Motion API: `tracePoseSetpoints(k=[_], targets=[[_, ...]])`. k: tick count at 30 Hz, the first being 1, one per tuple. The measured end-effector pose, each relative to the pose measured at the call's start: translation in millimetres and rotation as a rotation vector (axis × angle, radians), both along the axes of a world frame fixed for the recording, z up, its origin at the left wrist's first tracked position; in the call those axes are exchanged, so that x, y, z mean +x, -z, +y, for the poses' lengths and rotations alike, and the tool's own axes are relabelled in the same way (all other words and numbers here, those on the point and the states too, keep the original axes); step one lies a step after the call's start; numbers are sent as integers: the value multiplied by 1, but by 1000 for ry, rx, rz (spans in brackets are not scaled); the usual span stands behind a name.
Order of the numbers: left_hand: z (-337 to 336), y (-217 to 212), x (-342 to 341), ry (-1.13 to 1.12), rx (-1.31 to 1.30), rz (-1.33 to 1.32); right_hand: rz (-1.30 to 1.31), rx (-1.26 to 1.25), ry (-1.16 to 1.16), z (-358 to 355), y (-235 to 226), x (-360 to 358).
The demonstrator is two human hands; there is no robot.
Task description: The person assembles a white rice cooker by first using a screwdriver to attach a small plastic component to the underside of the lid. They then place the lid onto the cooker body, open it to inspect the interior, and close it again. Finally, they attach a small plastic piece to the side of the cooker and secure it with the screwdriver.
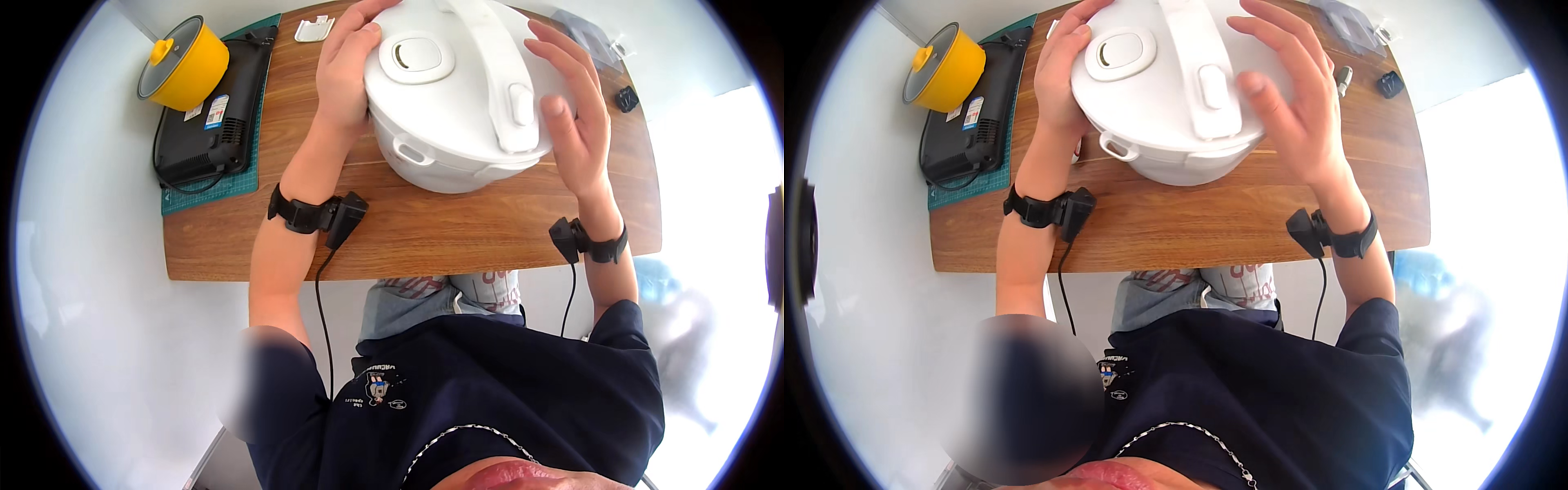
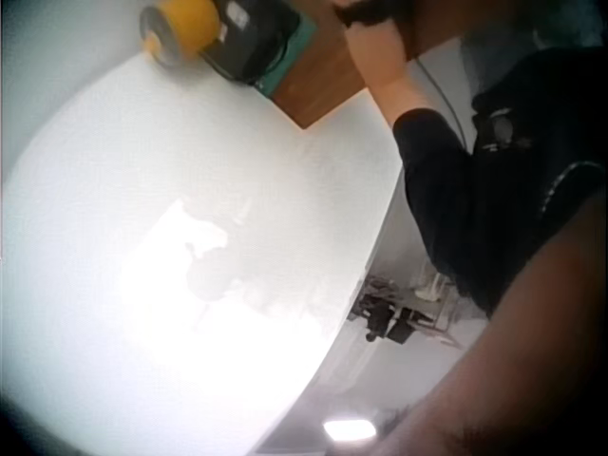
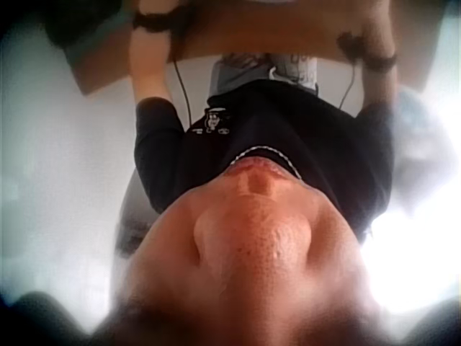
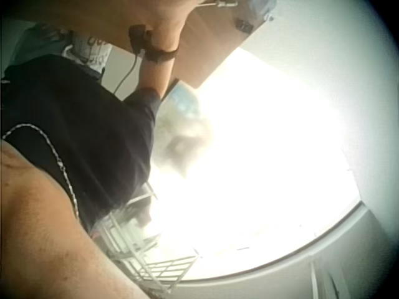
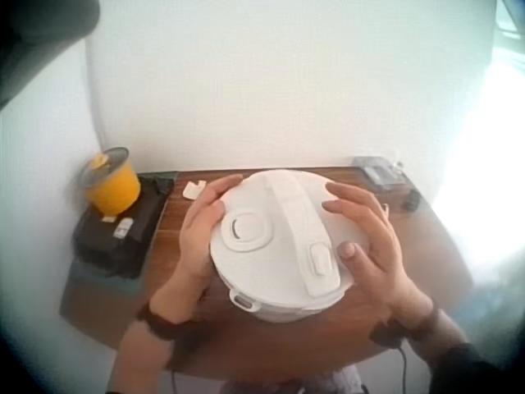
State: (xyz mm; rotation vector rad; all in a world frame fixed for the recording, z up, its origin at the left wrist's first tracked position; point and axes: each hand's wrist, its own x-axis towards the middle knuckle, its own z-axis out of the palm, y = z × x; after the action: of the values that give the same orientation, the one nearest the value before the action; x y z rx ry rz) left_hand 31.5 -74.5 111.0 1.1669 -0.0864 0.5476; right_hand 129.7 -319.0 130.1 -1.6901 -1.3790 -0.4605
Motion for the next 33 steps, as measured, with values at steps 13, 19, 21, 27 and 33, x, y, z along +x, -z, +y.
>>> tracePoseSetpoints(k=[13, 19, 21, 27, 33], targets=[[-28, -48, -16, -418, 1015, -356, 650, 255, 229, 0, 2, 15], [-44, -84, 4, -27, 1340, -269, 889, 329, -18, -2, 11, 24], [-47, -84, 19, 16, 1496, -305, 974, 373, -128, -1, 16, 30], [-64, -120, 22, 266, 1484, -71, 1036, 417, -239, 3, 21, 41], [-56, -113, 34, 296, 1469, -52, 1026, 421, -239, 7, 21, 43]])
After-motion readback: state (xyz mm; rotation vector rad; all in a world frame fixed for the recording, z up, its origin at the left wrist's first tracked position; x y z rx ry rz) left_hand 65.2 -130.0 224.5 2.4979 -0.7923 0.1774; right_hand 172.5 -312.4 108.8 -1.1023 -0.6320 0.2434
